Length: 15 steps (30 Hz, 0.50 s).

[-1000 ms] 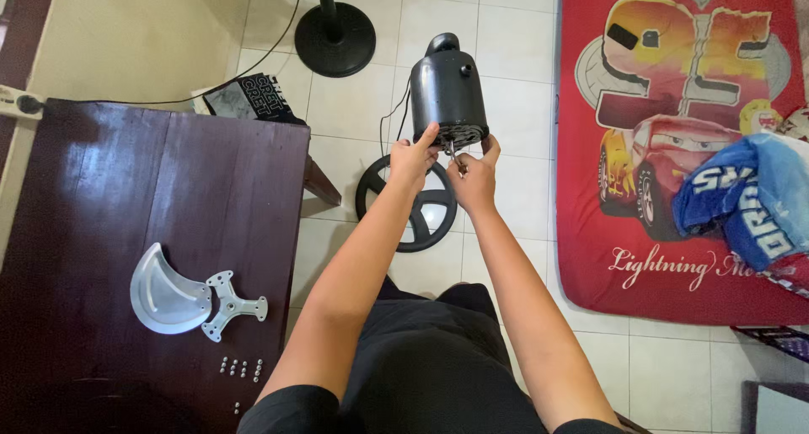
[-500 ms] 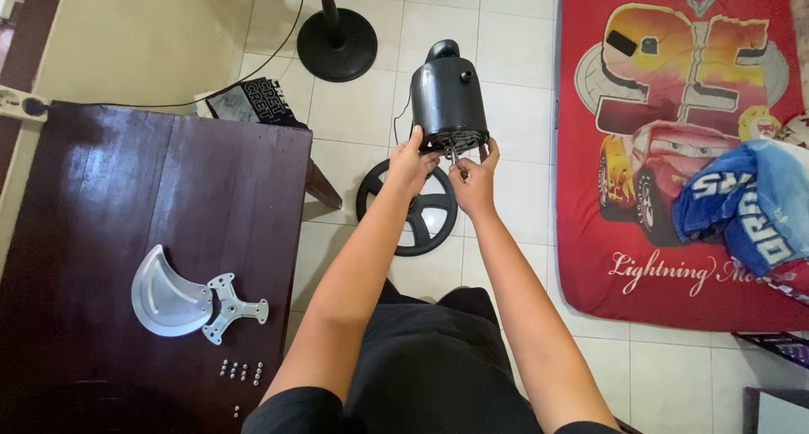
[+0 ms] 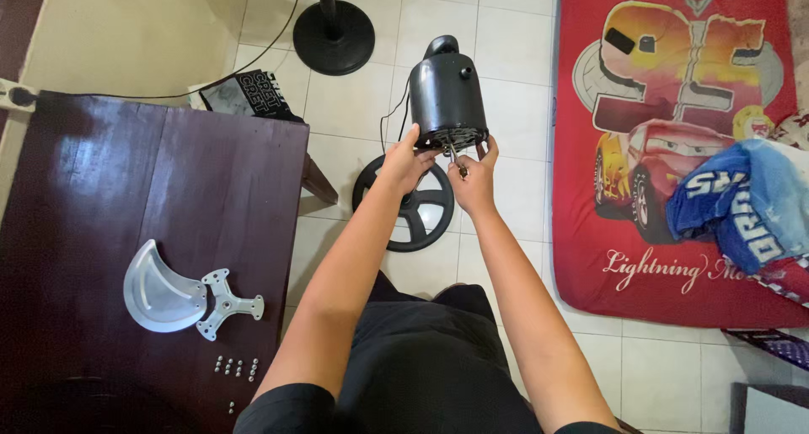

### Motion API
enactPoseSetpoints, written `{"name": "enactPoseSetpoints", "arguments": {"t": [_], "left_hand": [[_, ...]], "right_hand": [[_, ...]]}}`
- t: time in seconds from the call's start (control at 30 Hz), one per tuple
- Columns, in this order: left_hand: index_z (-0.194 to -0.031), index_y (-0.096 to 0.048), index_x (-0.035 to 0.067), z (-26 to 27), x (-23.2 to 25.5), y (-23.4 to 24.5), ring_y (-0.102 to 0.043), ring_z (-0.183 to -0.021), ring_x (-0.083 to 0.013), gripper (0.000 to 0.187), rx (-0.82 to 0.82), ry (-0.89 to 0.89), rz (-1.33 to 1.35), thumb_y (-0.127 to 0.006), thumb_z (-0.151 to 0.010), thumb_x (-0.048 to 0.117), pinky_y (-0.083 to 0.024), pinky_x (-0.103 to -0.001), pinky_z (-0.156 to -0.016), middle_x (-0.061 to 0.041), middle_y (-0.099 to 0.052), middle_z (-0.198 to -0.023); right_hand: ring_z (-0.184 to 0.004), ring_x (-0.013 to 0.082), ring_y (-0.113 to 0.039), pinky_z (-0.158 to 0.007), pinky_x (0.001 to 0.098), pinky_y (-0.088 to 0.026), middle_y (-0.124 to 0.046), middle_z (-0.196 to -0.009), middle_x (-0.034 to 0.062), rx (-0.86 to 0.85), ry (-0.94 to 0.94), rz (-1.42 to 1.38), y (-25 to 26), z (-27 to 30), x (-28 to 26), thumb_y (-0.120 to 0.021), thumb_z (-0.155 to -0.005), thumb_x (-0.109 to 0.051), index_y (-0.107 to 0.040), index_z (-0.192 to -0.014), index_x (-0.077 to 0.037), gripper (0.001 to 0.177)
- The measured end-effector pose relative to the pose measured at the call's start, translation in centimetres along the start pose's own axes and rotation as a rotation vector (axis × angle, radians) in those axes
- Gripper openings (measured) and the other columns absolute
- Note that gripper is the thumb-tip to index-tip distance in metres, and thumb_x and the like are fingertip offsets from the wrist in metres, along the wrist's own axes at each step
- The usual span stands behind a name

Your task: The person assembles an electric fan by attaching the motor housing to the fan stand and tightening screws with a screwdriver. They repeatedly adjust and secure the motor housing to the stand base while handling small screws and the fan blade separately.

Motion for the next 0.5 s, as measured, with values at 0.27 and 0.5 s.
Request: {"name": "enactPoseSetpoints", "arguments": {"t": [0.27,0.5], "left_hand": [[-0.128,-0.046,-0.007,1.1,2.1,-0.3,-0.071,-0.104,-0.0374,0.065,0.119,0.031,-0.366,-0.054,-0.099,0.051,-0.056,-0.053,-0.097,-0.025,-0.068,-0.113],[-0.135,-0.057,0.006,4.6,4.2,-3.4,-0.071,-0.09,-0.0194,0.07,0.197,0.079,-0.681,-0.051,-0.094,0.063,-0.058,-0.037,-0.074,-0.011,-0.07,-0.101]], "right_hand": [[-0.145,0.0502,-0.043,-0.11,0.0477,-0.048,-0.017,-0.162,0.0302,-0.01,-0.004,0.023,0.2,0.5,-0.4,-0.07,-0.091,-0.012,-0.075,-0.098,0.002,0.017],[-0.144,0.0502,-0.043,-0.109,0.0479,-0.049,-0.015,-0.163,0.0279,-0.059,-0.041,-0.013,0.3,0.7,-1.2,-0.071,-0.092,-0.015,-0.076,-0.097,0.003,0.019]]}}
Point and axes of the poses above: each hand's wrist, its own z-axis away from the middle knuckle, its own y-axis out of the back of the hand, x = y × z, the point moved 1 cm from there along -z, towards the middle knuckle
